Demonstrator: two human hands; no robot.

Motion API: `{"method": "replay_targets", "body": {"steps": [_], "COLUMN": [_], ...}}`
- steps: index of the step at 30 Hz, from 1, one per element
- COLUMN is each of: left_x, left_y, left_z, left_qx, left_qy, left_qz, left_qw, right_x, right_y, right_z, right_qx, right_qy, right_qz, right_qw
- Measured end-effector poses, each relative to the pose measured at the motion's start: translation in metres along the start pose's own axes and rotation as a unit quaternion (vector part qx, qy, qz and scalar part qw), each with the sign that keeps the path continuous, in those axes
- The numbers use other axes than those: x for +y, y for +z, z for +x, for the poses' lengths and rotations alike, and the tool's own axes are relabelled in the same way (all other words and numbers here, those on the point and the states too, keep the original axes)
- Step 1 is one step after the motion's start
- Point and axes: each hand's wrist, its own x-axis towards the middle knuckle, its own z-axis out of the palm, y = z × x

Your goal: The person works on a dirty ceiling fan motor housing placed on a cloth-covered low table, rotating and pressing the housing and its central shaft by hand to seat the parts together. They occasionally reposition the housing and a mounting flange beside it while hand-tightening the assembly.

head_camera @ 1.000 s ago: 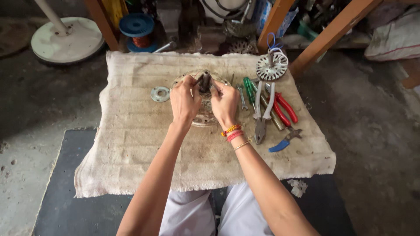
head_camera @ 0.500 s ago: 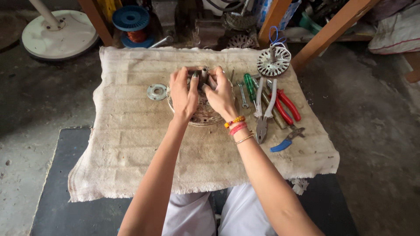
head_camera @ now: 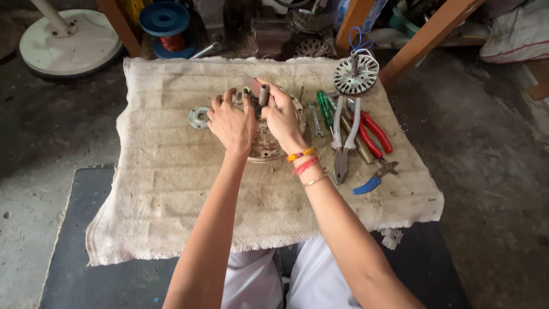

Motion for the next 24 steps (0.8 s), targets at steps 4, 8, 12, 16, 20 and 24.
{"method": "replay_targets", "body": {"steps": [4, 8, 12, 16, 20, 24], "left_x": [0.003, 0.004, 0.001, -0.002, 0.003, 0.007], "left_y": [-0.002, 0.002, 0.003, 0.001, -0.001, -0.011], "left_z": [-0.001, 0.000, -0.002, -0.005, -0.002, 0.000], "left_qx": [0.020, 0.021, 0.023, 0.036, 0.022, -0.017], "left_qy": [0.012, 0.013, 0.014, 0.035, 0.030, 0.003], "left_qz": [0.019, 0.031, 0.027, 0.014, 0.028, 0.028], "left_qw": [1.000, 0.999, 0.999, 0.999, 0.999, 0.999], "right_x": [0.017, 0.024, 0.024, 0.026, 0.030, 0.032], "right_y": [0.000, 0.002, 0.007, 0.009, 0.010, 0.006], "right_z": [-0.006, 0.006, 0.006, -0.006, 0.001, 0.005], "right_qx": [0.026, 0.031, 0.002, 0.060, 0.082, 0.043], "right_qy": [-0.079, 0.040, -0.094, -0.040, -0.074, -0.088], "right_qz": [0.041, -0.087, 0.013, -0.064, -0.055, 0.027], "right_qw": [0.996, 0.995, 0.995, 0.995, 0.992, 0.995]}}
